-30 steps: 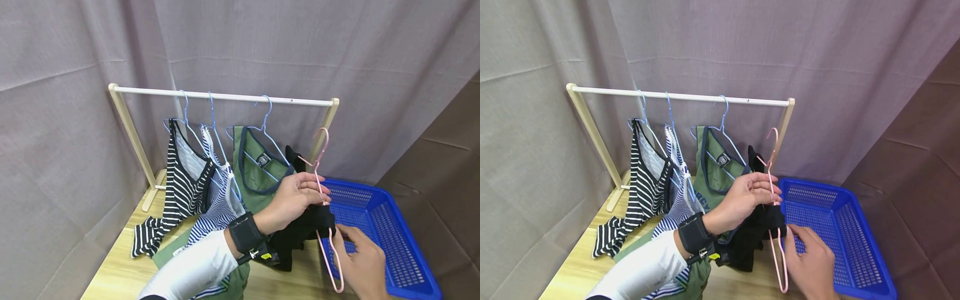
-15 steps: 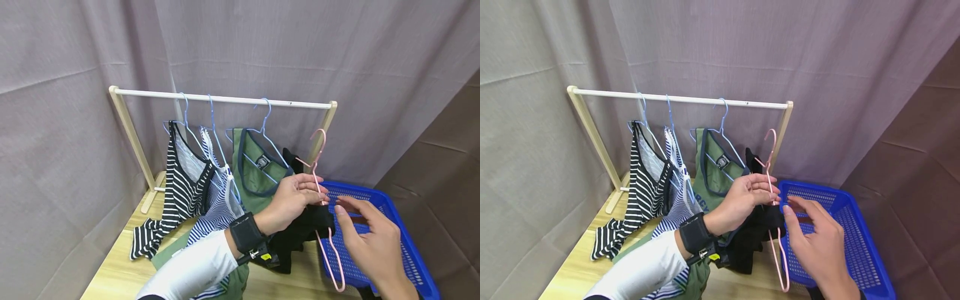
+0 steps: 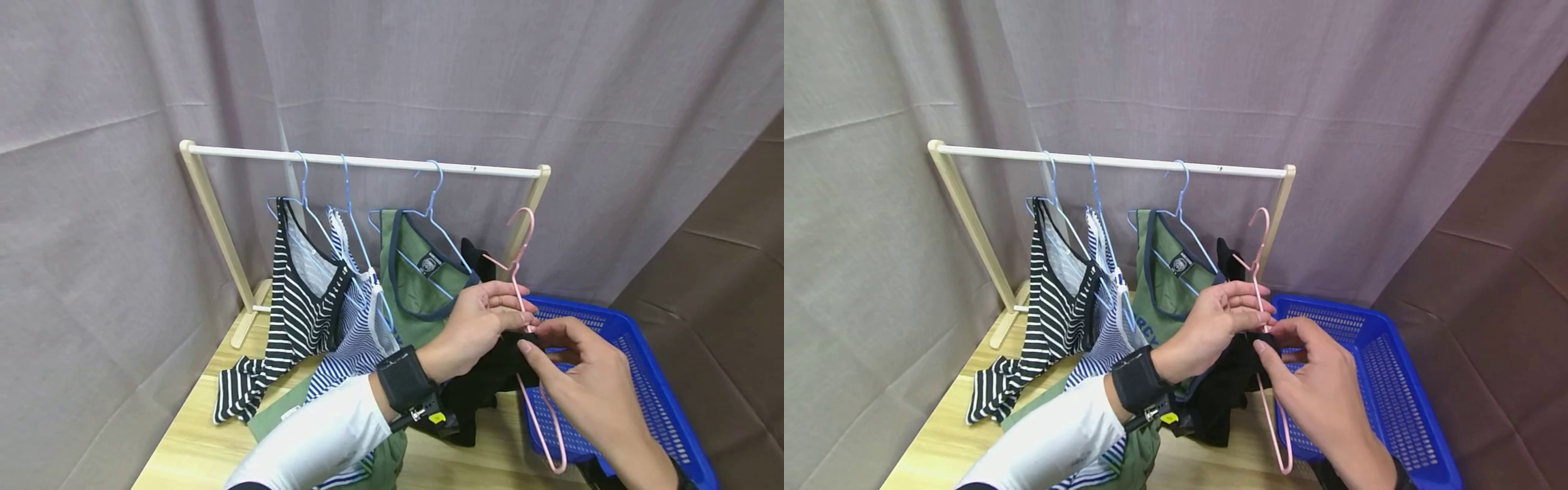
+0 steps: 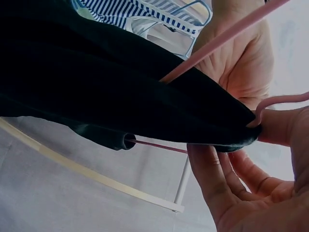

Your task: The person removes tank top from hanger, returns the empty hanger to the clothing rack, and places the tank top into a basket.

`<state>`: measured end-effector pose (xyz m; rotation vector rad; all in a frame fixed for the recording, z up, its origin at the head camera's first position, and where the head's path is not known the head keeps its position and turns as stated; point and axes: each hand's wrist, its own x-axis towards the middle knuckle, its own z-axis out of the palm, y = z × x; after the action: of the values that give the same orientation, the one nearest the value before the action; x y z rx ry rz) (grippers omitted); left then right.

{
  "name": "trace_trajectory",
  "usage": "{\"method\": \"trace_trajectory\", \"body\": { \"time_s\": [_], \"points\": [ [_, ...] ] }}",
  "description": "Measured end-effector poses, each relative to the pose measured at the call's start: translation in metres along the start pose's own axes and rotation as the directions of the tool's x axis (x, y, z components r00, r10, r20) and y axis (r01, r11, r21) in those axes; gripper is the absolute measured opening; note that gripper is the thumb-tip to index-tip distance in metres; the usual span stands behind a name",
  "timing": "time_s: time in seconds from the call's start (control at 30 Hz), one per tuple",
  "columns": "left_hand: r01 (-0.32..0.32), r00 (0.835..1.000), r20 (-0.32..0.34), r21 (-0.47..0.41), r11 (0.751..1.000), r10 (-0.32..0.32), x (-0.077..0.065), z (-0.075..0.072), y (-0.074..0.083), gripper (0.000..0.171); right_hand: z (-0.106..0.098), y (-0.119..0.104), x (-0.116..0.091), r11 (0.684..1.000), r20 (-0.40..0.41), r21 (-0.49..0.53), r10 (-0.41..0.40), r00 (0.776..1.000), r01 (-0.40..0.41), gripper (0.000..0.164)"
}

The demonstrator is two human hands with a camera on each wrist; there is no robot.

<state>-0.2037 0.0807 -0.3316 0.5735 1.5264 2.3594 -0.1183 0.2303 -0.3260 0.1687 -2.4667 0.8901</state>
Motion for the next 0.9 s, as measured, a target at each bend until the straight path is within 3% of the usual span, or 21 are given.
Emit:
{"method": "trace_trajectory", "body": {
  "time_s": [0.43,0.9],
  "points": [
    [-0.009,1.000,-0.007,0.003,1.000,0.009,0.0019,0.0010,-0.0023,0.039,0.0009,0.0004,0.0002,0.999,-0.038,-0.003,-0.046,0.998,0.046,0.019],
    [-0.022,1.000,0.013,-0.039,0.999,0.022,0.0019,-0.0013,-0.0025,0.037,0.0004,0.0000,-0.0072,0.999,-0.031,-0.016,-0.031,0.999,0.031,0.020]
  ]
}}
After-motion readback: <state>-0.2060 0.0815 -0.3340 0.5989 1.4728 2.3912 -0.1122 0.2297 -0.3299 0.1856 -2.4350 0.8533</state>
